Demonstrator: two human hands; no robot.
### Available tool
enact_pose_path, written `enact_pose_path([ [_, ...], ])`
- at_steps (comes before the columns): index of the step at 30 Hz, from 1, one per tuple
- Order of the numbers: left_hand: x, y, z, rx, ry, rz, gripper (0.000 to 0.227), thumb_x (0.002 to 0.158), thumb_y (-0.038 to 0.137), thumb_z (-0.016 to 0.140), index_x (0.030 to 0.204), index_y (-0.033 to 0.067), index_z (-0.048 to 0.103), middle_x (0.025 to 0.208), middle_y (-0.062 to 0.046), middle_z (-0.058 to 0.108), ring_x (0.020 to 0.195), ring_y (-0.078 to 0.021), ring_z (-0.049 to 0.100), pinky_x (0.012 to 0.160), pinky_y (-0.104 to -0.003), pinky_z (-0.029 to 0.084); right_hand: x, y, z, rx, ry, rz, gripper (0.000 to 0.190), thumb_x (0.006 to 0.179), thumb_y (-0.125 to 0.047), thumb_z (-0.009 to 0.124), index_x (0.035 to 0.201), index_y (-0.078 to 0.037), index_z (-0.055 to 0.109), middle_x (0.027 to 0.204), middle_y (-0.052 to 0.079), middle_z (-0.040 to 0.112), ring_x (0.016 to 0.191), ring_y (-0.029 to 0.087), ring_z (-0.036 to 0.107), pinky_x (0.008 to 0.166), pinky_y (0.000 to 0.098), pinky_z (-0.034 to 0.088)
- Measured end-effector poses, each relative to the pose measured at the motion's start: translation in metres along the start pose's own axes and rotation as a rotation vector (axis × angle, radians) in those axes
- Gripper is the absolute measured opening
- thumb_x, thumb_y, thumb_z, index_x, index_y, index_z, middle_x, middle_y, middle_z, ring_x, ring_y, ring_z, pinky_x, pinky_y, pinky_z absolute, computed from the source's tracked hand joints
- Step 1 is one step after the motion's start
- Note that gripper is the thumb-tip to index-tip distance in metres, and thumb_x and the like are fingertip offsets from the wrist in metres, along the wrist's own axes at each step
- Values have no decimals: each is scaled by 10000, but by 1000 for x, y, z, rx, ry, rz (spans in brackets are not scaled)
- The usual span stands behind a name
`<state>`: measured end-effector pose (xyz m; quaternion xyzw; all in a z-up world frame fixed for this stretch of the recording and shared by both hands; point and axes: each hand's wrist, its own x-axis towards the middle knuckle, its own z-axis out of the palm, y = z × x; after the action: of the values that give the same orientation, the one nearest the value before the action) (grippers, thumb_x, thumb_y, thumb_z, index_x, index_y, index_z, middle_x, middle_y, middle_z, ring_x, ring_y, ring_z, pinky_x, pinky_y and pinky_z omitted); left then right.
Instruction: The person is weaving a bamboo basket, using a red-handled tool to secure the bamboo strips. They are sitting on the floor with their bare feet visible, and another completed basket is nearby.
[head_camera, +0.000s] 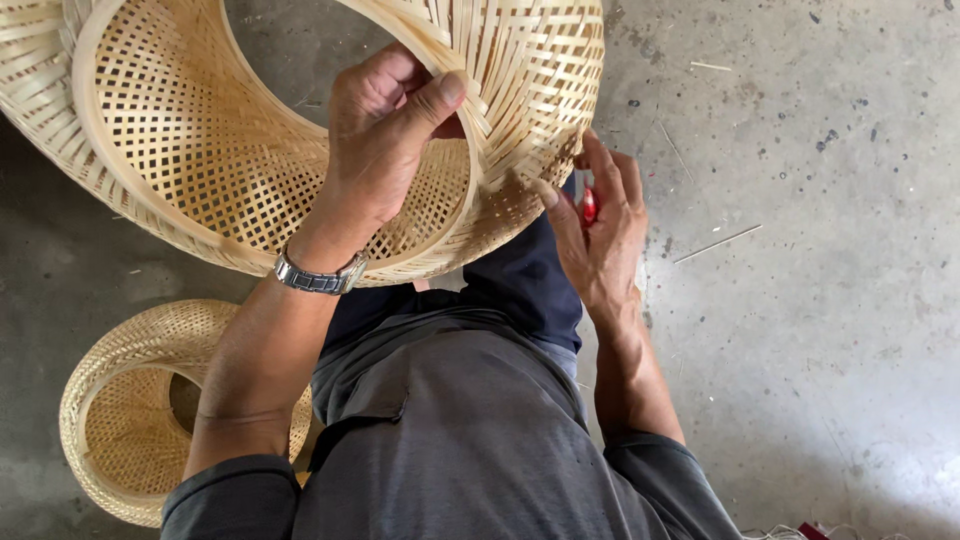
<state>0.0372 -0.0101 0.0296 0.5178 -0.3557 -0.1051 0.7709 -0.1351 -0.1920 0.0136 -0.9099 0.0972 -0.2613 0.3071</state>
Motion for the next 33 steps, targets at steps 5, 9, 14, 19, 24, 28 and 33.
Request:
enact_pose_path([
  [5,-2,-8,7,68,7,-26,269,1049,296,726,1110,34,725,943,-80,750,795,-103,714,760,-288,678,5,6,10,14,78,29,708,1003,-372,818,1539,-60,477,1359,202,524,1230,320,624,951,399,637],
  [9,-5,-10,12,113,-23,-47,294,1053,338,706,1070,45,718,923,-73,752,805,-122,739,750,-292,688,9,16,11,35,122,-72,896,1000,-444,809,1630,-37,319,1555,313,386,1411,423,550,1015,418,610],
  [14,-9,-9,10,162,-34,-67,315,1045,364,703,1063,50,710,914,-62,753,799,-124,748,734,-284,695,14,16,12,264,3,130,1054,887,-435,836,1603,70,251,1571,315,437,1361,392,626,938,402,622],
  [19,-13,-12,17,147,0,31,373,1049,384,717,1223,69,617,989,-51,722,853,-112,719,751,-288,681,10,15,12,337,0,192,1073,870,-399,858,1601,89,243,1586,304,452,1376,368,619,975,406,608],
  [24,-21,-9,28,182,26,48,336,1059,337,702,1258,76,630,1054,-57,754,839,-95,720,724,-270,653,4,13,5,261,-16,187,1082,878,-460,834,1602,92,250,1592,304,439,1388,372,601,987,444,596],
  [28,-29,-4,33,87,0,40,331,1080,280,700,1316,66,610,1145,-62,737,928,-94,715,838,-257,635,7,23,-3,39,22,143,1046,884,-644,733,1576,47,366,1598,302,414,1384,387,591,967,459,644],
  [33,-34,-5,40,71,27,30,285,1066,249,725,1267,63,644,1165,-67,719,953,-97,706,845,-250,637,30,32,-13,16,109,-38,983,1012,-734,622,1608,2,358,1637,282,388,1316,353,696,929,405,639],
])
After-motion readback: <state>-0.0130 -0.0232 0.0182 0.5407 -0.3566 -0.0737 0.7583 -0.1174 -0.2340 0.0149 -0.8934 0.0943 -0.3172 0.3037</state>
